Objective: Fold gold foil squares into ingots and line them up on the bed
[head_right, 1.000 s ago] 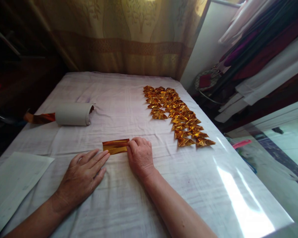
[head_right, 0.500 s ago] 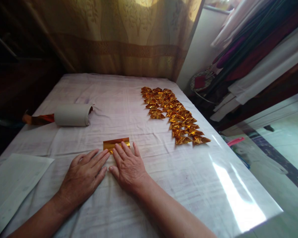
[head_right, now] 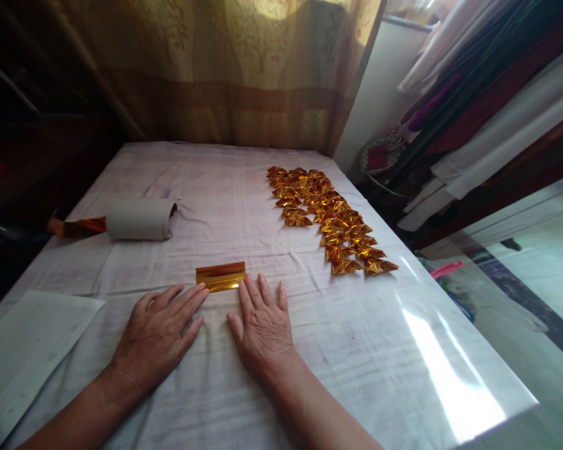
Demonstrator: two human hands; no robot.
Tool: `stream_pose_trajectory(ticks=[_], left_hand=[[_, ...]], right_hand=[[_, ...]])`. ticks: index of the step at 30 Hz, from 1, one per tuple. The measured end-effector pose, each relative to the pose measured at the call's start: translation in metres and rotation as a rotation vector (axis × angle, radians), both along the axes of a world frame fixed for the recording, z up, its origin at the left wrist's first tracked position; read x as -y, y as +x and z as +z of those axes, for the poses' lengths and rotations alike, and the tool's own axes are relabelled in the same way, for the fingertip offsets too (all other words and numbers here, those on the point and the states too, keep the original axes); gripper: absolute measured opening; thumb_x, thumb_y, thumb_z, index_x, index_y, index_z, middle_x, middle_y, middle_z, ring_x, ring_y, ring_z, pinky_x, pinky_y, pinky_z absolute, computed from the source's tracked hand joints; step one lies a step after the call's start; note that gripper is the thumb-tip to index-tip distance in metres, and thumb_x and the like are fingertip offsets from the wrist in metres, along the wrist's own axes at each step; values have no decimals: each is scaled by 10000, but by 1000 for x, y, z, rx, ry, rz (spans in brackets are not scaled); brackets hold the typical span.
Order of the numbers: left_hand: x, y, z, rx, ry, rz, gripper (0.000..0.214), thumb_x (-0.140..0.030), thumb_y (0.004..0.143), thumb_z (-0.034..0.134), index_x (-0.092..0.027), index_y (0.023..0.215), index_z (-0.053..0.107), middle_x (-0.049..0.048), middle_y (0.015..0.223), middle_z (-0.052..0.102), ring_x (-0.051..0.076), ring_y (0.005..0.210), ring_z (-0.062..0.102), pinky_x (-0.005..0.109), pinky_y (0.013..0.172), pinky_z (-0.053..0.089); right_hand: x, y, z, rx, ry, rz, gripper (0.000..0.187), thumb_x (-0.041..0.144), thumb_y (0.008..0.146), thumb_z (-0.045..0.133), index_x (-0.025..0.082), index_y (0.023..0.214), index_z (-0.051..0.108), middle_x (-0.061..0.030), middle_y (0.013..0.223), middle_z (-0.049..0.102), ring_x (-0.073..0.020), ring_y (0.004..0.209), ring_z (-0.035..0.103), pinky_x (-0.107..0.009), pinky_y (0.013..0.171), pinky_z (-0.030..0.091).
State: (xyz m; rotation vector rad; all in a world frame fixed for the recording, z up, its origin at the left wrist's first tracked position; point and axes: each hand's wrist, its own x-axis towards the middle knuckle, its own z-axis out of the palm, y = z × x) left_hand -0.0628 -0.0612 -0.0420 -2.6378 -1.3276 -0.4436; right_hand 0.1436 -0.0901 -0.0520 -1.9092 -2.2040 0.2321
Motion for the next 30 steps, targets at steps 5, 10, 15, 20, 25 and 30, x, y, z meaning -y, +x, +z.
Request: stream_pose_trajectory(ticks=[5,10,15,20,25,30], left_hand=[[-2,23,8,-57,-45,49,387,-284,929,536,-283,1305,626,130,1201,663,318,1112,581,524,1001,343],[-8,34,18,-166,-74,42,368,-372,914,586,-300,1271,642,123,1107,671,312,1040,592,522,989,353],[-4,18,20,-177,-55,26,339,-301,911,573,-249,1237,648,109,1217,676,298,1083,598,513,978,358],[-2,5,19,-88,5,7,285,-265,928,541,-206,1172,675,80,1207,712,300,1102,611,497,930,383],[-18,9,22,36,-19,76,184,-286,947,530,-208,913,694,63,1006,748,253,946,649,426,836,420],[-33,10,7,84,3,260,273,-351,865,661,-172,1067,622,119,1089,694,288,987,613,408,840,434]], right_hand=[[1,2,-2,2,22,-2,532,446,986,453,226,1470,455,-67,1548,393,-324,1459,298,-610,1175,160],[1,2,-1,-2,46,-10,524,453,983,457,241,1462,469,-65,1543,406,-335,1452,310,-609,1170,170],[0,2,3,-4,7,-13,539,456,982,455,219,1466,462,-65,1546,397,-355,1450,306,-642,1152,191],[0,2,3,-1,17,-11,536,458,978,467,223,1459,467,-60,1545,403,-357,1453,297,-639,1151,195],[-3,2,5,-36,44,-9,506,408,963,508,207,1427,499,-76,1513,461,-352,1422,353,-618,1151,200],[-10,7,2,-116,123,17,410,335,935,552,202,1322,579,-104,1431,557,-325,1346,457,-575,1132,259]])
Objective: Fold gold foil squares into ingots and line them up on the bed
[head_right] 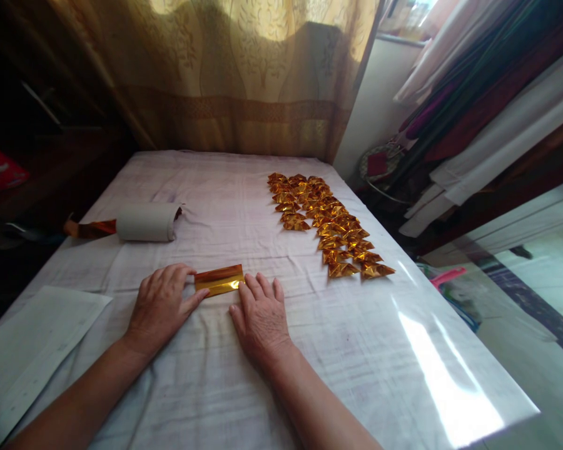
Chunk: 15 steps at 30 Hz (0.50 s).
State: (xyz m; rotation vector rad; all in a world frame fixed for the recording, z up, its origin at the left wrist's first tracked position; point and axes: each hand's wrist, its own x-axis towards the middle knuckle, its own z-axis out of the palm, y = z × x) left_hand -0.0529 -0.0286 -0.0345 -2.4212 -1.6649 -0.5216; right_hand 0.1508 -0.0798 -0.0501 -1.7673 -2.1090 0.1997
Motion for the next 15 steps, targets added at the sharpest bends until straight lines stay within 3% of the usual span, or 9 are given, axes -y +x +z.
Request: stream_pose_trajectory(ticks=[2,6,11,15], left_hand=[[-2,-4,-9,28,6,22,394,-386,853,677,-165,1167,588,126,1165,672,299,1054,599,422,881,428],[-1,-10,-20,70,-19,-45,296,-374,858,676,-202,1093,621,93,1157,668,286,1054,604,420,891,421],[0,-9,-17,164,23,-117,215,-310,860,666,-207,1045,628,90,1117,684,278,1038,615,413,886,417],[1,-9,-14,260,4,-171,87,-270,853,658,-220,917,625,69,1064,714,261,1028,623,406,909,407]], right_hand=[[-2,3,-3,-51,43,7,351,301,921,561,215,1258,612,-103,1393,590,-310,1318,487,-550,1122,286],[-5,7,-10,-155,131,0,303,237,905,531,208,1193,620,-105,1330,633,-283,1268,532,-515,1100,331],[-10,11,-18,-245,224,-50,411,249,893,517,155,1292,551,-153,1290,643,-281,1213,572,-483,1037,419],[-12,13,-22,-280,242,-54,451,252,880,525,177,1325,536,-142,1270,653,-277,1187,592,-473,1017,447]])
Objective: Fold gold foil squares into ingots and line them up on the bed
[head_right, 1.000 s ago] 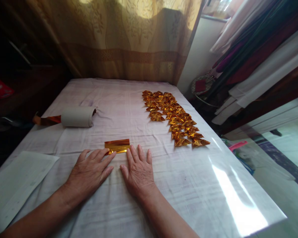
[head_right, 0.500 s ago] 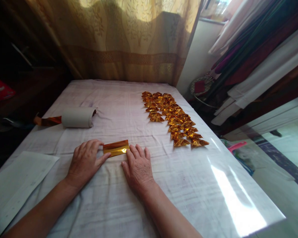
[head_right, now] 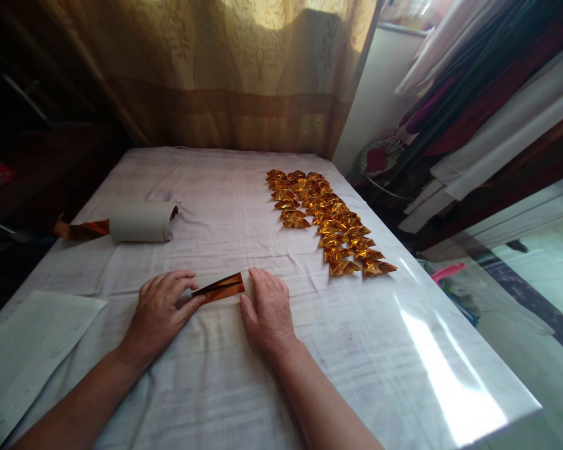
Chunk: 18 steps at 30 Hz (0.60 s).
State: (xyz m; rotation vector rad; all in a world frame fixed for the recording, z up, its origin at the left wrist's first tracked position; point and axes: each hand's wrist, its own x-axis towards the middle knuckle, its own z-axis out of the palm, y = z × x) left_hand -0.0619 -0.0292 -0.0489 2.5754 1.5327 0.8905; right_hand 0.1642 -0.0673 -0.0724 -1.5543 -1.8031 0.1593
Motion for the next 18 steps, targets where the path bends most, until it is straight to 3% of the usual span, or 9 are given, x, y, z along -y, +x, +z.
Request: stream_pose_trajectory(ticks=[4,9,14,18], left_hand=[[-3,-2,-1,98,-128,-23,47,-224,840,631,-229,796,615,20,931,744,226,952,644,381,901,411],[-7,-4,-2,209,-263,-19,164,-383,837,632,-236,767,646,-3,763,697,207,791,644,357,819,469],[-8,-4,-7,396,-363,-15,304,-431,843,611,-247,1077,671,24,982,728,193,836,685,343,820,532],[-7,-5,-7,418,-365,-26,424,-416,881,577,-224,1259,593,31,969,727,188,890,690,347,886,543]], right_hand=[[-1,2,-1,-45,5,7,455,243,869,541,197,1322,542,-128,1256,663,-273,1170,604,-468,1003,460],[-2,5,4,-141,26,46,425,227,857,573,226,1283,575,-104,1233,677,-263,1159,611,-447,981,476],[-2,3,14,-285,-7,90,378,198,823,626,256,1196,632,-31,957,735,-205,907,674,-376,873,510],[-1,-2,18,-379,-39,76,289,192,793,626,260,1067,687,0,812,713,-181,788,661,-340,808,504]])
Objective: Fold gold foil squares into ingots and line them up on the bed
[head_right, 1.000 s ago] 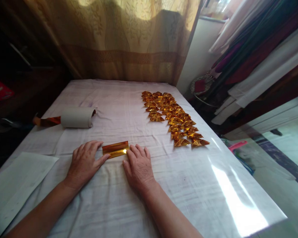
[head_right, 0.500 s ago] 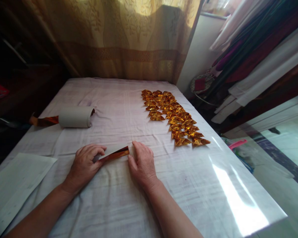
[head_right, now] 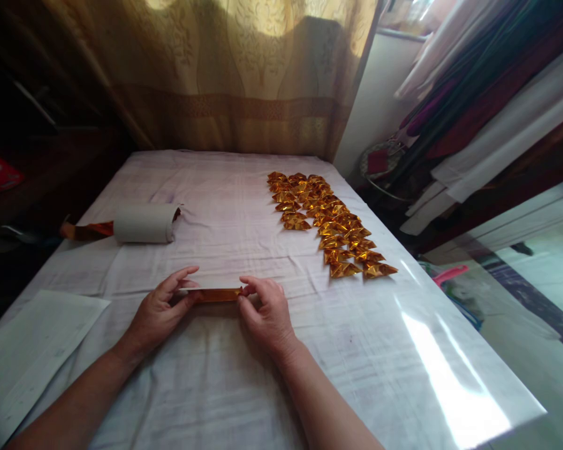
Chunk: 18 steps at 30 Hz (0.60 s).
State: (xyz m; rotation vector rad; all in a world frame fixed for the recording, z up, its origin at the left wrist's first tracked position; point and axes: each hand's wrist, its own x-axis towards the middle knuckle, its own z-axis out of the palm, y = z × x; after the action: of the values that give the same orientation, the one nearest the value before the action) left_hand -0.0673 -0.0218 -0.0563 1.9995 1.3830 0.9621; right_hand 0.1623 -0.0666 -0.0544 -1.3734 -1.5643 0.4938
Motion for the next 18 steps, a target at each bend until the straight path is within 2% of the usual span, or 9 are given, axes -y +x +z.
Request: stream_pose_trajectory(ticks=[2,5,6,8,10,11,14,18], left_hand=[[1,0,5,-13,126,42,454,-396,901,569,-208,1313,536,55,1064,708,197,971,676,366,933,534],[9,5,19,-57,467,143,451,-322,895,615,-205,1315,501,92,1204,631,222,1109,614,397,979,513],[13,8,24,-76,570,125,423,-281,890,629,-212,1291,513,82,1173,630,218,1107,606,389,976,511],[23,17,32,-126,658,-25,326,-199,893,630,-228,1210,560,51,1088,646,189,1055,616,345,950,510],[33,27,38,-210,641,-149,258,-203,928,584,-232,1185,586,49,1089,673,188,1055,619,339,941,497],[37,32,38,-246,618,-168,276,-233,947,560,-212,1222,575,69,1132,677,203,1080,614,353,950,491],[45,41,36,-305,568,-136,385,-315,978,509,-163,1331,517,124,1236,657,245,1159,586,404,988,475],[47,42,29,-282,500,-115,435,-379,987,480,-183,1375,490,128,1280,648,255,1192,591,422,994,497]], right_hand=[[0,-2,1,-89,-32,-23,281,218,790,633,254,1062,691,3,803,706,-176,782,659,-323,786,506],[-2,-2,2,-264,-111,-84,308,280,797,642,240,1100,682,1,821,694,-166,766,657,-296,734,512],[-2,-2,3,-320,-135,-104,312,298,799,644,233,1103,679,-1,825,691,-165,765,657,-292,727,513],[-3,-2,5,-405,-159,-135,309,326,797,653,219,1085,677,-2,822,688,-166,774,655,-294,739,516],[-2,-4,8,-444,-144,-143,288,339,794,665,210,1051,680,-2,808,690,-168,776,654,-303,765,521],[-1,-5,10,-444,-125,-138,275,336,796,667,209,1039,683,-4,812,695,-169,780,655,-308,777,525],[4,-11,15,-367,-40,-97,222,297,816,656,216,1019,694,-25,869,721,-182,816,663,-327,805,534],[10,-18,19,-169,98,-16,137,224,859,626,247,972,700,-30,895,737,-198,860,666,-357,817,527]])
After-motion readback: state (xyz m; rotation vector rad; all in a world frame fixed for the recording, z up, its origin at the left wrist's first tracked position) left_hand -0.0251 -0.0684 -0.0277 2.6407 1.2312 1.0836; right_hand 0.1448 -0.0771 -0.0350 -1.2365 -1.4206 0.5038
